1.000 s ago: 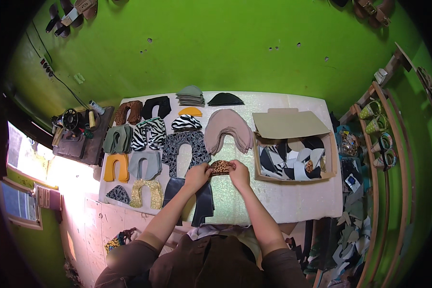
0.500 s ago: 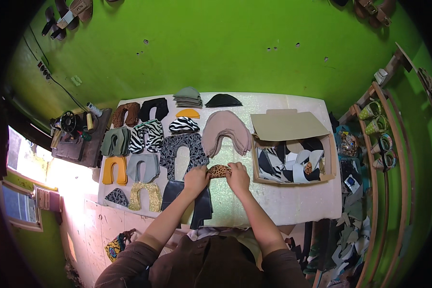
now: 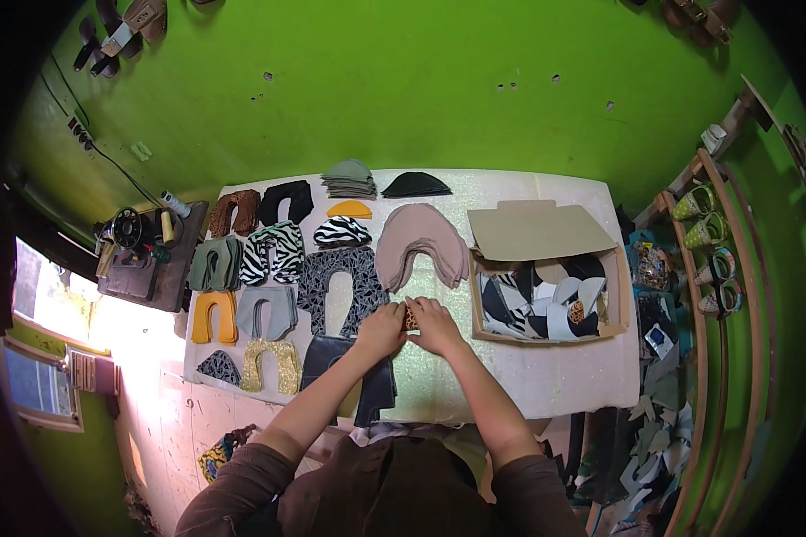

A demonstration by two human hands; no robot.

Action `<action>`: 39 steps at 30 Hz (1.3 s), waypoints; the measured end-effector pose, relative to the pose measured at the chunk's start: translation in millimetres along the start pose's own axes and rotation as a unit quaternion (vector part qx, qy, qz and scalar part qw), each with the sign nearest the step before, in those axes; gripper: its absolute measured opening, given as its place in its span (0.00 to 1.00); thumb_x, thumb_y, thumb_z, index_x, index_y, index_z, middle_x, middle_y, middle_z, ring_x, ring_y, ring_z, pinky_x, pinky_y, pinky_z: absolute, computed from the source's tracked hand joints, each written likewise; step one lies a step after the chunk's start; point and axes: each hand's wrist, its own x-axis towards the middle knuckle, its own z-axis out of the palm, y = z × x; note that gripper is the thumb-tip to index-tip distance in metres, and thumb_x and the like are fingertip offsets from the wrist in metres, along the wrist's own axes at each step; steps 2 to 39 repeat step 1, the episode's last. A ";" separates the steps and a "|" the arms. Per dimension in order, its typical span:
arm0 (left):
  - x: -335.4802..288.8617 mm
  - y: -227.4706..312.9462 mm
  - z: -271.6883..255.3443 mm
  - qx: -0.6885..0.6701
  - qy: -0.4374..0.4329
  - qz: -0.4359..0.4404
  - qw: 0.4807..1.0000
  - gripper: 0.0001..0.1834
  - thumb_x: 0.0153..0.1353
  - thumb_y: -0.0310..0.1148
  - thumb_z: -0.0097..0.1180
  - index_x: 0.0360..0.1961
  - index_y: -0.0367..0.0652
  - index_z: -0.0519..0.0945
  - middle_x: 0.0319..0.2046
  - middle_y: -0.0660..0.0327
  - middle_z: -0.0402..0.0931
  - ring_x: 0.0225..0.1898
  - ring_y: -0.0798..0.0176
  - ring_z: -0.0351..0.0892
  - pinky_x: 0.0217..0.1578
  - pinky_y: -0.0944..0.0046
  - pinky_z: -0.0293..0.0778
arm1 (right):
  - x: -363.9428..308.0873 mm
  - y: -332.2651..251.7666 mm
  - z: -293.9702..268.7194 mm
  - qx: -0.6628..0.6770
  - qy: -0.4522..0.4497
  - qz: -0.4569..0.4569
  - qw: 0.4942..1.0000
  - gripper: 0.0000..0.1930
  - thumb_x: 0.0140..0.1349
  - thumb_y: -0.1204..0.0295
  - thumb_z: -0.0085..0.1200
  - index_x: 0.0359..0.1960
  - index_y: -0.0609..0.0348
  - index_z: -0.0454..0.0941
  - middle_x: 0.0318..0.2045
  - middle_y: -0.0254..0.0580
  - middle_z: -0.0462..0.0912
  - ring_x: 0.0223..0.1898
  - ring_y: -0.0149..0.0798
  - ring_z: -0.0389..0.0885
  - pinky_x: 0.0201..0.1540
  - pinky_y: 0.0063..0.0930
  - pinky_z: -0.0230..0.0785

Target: Sorting and organizing cut shoe upper components by pattern and color on a workbench.

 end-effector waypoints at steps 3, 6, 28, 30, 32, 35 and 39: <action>1.0 0.6 1.2 0.012 -0.010 0.001 1.000 0.31 0.40 0.35 0.62 0.48 0.39 0.67 0.38 0.55 0.71 0.40 0.54 0.73 0.37 0.60 0.74 | 2.0 2.4 -0.4 -0.002 -0.022 0.009 1.000 0.41 0.42 0.62 0.63 0.59 0.54 0.56 0.51 0.45 0.64 0.54 0.46 0.62 0.55 0.38 0.57; 1.0 0.6 1.2 0.012 -0.010 0.001 1.000 0.31 0.40 0.35 0.62 0.48 0.39 0.67 0.38 0.55 0.71 0.40 0.54 0.73 0.37 0.60 0.74 | 2.0 2.4 -0.4 -0.002 -0.022 0.009 1.000 0.41 0.42 0.62 0.63 0.59 0.54 0.56 0.51 0.45 0.64 0.54 0.46 0.62 0.55 0.38 0.57; 1.0 0.6 1.2 0.012 -0.010 0.001 1.000 0.31 0.40 0.35 0.62 0.48 0.39 0.67 0.38 0.55 0.71 0.40 0.54 0.73 0.37 0.60 0.74 | 2.0 2.4 -0.4 -0.002 -0.022 0.009 1.000 0.41 0.42 0.62 0.63 0.59 0.54 0.56 0.51 0.45 0.64 0.54 0.46 0.62 0.55 0.38 0.57; 1.0 0.6 1.2 0.012 -0.010 0.001 1.000 0.31 0.40 0.35 0.62 0.48 0.39 0.67 0.38 0.55 0.71 0.40 0.54 0.73 0.37 0.60 0.74 | 2.0 2.4 -0.4 -0.002 -0.022 0.009 1.000 0.41 0.42 0.62 0.63 0.59 0.54 0.56 0.51 0.45 0.64 0.54 0.46 0.62 0.55 0.38 0.57; 1.0 0.6 1.2 0.012 -0.010 0.001 1.000 0.31 0.40 0.35 0.62 0.48 0.39 0.67 0.38 0.55 0.71 0.40 0.54 0.73 0.37 0.60 0.74 | 2.0 2.4 -0.4 -0.002 -0.022 0.009 1.000 0.41 0.42 0.62 0.63 0.59 0.54 0.56 0.51 0.45 0.64 0.54 0.46 0.62 0.55 0.38 0.57; 1.0 0.6 1.2 0.012 -0.010 0.001 1.000 0.31 0.40 0.35 0.62 0.48 0.39 0.67 0.38 0.55 0.71 0.40 0.54 0.73 0.37 0.60 0.74 | 2.0 2.4 -0.4 -0.002 -0.022 0.009 1.000 0.41 0.42 0.62 0.63 0.59 0.54 0.56 0.51 0.45 0.64 0.54 0.46 0.62 0.55 0.38 0.57; 1.0 0.6 1.2 0.012 -0.010 0.001 1.000 0.31 0.40 0.35 0.62 0.48 0.39 0.67 0.38 0.55 0.71 0.40 0.54 0.73 0.37 0.60 0.74 | 2.0 2.4 -0.4 -0.002 -0.022 0.009 1.000 0.41 0.42 0.62 0.63 0.59 0.54 0.56 0.51 0.45 0.64 0.54 0.46 0.62 0.55 0.38 0.57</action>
